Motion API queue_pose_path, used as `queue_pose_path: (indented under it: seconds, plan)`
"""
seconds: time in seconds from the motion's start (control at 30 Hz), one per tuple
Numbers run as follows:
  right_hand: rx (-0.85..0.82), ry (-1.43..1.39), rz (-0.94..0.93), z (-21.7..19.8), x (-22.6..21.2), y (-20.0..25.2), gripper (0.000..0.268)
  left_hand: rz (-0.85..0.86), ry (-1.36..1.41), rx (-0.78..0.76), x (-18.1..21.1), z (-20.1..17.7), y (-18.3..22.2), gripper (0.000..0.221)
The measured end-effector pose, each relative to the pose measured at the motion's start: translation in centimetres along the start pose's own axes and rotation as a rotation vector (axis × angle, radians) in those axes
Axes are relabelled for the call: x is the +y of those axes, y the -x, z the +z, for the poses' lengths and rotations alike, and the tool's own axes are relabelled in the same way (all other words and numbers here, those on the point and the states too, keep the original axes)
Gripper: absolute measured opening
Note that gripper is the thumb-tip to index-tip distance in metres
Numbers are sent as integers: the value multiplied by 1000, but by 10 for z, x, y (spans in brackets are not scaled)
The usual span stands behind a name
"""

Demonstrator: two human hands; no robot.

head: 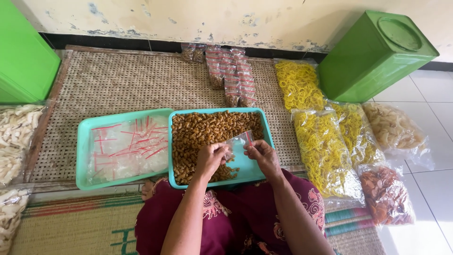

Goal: The person sits on a mat and repeatedly scoops small brown snacks from a tray into small plastic bags, seals them, and places them aside. The person handles the snacks and bags by hand throughout the process.

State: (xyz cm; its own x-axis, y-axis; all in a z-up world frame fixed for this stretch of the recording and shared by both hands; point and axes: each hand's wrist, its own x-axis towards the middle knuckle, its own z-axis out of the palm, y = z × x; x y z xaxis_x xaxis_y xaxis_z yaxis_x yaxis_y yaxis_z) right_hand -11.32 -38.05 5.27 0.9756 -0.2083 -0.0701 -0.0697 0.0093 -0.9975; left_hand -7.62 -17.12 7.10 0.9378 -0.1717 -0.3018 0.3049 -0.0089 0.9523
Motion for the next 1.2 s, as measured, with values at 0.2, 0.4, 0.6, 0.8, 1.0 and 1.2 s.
queue_pose_path:
  seconds: [0.2, 0.4, 0.6, 0.8, 1.0, 1.2]
  plan:
    - [18, -41, 47, -2, 6, 0, 15, 34, 153, -71, -22, 1, -8, 29]
    - [6, -47, 71, 4, 3, 4, 17, 108, 200, -94, -17, -7, 1, 21]
    - [-15, 7, 73, 4, 5, 4, 19, 48, 90, -103, -32, -12, -2, 22]
    - [-16, 297, -61, -4, 7, 1, 14, 362, -381, 66, -48, -30, -15, 36]
    - [-133, 778, -632, 12, -9, 9, 8, 832, -652, 16, -25, -25, 5, 37]
    - [-192, 930, -769, 21, -25, 15, 6, 911, -786, -5, -36, -20, 6, 31]
